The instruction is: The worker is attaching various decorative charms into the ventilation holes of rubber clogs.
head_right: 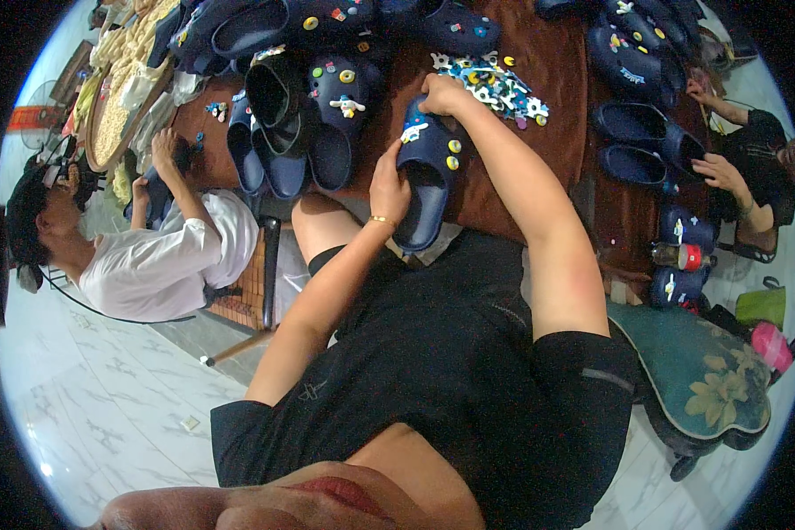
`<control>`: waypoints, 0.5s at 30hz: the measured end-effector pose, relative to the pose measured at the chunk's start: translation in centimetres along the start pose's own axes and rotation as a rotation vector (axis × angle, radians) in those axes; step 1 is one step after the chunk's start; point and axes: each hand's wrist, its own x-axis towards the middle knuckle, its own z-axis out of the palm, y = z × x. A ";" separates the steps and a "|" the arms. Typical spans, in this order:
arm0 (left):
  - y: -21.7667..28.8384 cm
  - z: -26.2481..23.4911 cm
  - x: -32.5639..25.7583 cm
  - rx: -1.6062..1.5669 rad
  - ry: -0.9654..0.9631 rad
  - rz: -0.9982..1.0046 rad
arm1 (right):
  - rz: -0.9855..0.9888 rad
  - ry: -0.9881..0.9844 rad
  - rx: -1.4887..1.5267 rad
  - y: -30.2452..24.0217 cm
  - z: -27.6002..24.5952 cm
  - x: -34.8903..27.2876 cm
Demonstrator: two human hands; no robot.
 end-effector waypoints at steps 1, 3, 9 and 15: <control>-0.1 -0.1 -0.1 0.002 0.004 -0.004 | -0.005 -0.002 -0.001 -0.4 -0.2 0.2; -0.3 -0.3 -0.2 0.001 0.008 0.025 | 0.005 -0.111 -0.063 -0.9 -0.3 0.4; 0.5 -0.4 0.4 0.010 0.016 0.031 | -0.077 -0.318 -0.387 1.1 1.8 6.1; 0.5 0.7 0.4 -0.015 -0.003 0.042 | -0.025 -0.407 -0.512 1.7 1.6 5.9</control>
